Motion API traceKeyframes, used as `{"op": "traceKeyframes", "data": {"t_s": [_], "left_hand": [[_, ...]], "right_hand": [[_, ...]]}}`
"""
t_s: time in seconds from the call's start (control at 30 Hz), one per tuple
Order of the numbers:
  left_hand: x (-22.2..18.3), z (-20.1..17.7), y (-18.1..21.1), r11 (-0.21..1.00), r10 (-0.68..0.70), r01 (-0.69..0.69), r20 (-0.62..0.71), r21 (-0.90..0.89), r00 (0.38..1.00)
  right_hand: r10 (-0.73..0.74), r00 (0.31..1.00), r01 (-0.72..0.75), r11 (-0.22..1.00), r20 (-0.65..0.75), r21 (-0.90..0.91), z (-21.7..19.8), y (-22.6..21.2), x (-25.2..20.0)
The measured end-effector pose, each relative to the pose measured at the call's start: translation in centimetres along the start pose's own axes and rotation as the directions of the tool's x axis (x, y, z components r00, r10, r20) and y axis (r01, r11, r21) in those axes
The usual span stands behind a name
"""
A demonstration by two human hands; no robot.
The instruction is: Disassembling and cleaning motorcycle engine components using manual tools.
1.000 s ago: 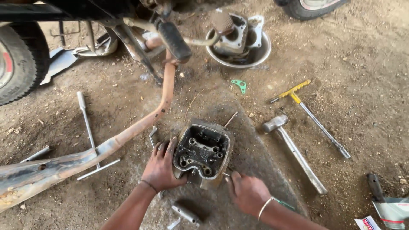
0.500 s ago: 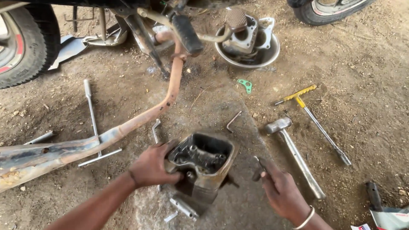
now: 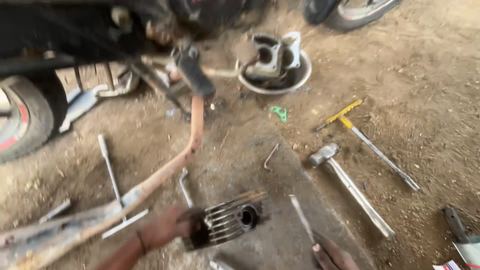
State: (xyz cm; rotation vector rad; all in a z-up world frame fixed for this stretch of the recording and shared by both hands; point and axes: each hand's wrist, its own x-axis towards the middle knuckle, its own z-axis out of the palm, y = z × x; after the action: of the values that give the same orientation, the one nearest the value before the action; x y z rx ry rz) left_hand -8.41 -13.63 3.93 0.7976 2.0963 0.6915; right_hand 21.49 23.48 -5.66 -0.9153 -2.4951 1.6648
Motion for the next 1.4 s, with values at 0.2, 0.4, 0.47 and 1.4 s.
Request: {"op": "traceKeyframes", "data": {"t_s": [0.2,0.4,0.47,1.4], "left_hand": [[-2.0,1.2,0.4,0.935,-0.052,0.038,-0.032,-0.353,0.998],[-2.5,0.6,3.6,0.941,0.000,-0.011,-0.034,-0.337,0.999],[-2.1,0.6,3.1,0.949,-0.028,0.022,-0.013,-0.314,1.000],[1.7,-2.6,4.2,0.942,-0.117,0.118,0.022,-0.313,0.993]], "right_hand": [[-0.281,0.905,0.334,0.934,0.319,-0.124,0.3,-13.3,4.8],[-0.531,0.797,0.561,0.827,0.289,-0.028,4.2,-10.7,5.1],[-0.513,0.816,0.535,0.845,0.267,-0.010,5.9,-6.7,5.0],[-0.390,0.877,0.473,0.803,0.281,-0.362,-1.5,-6.9,5.2]]}}
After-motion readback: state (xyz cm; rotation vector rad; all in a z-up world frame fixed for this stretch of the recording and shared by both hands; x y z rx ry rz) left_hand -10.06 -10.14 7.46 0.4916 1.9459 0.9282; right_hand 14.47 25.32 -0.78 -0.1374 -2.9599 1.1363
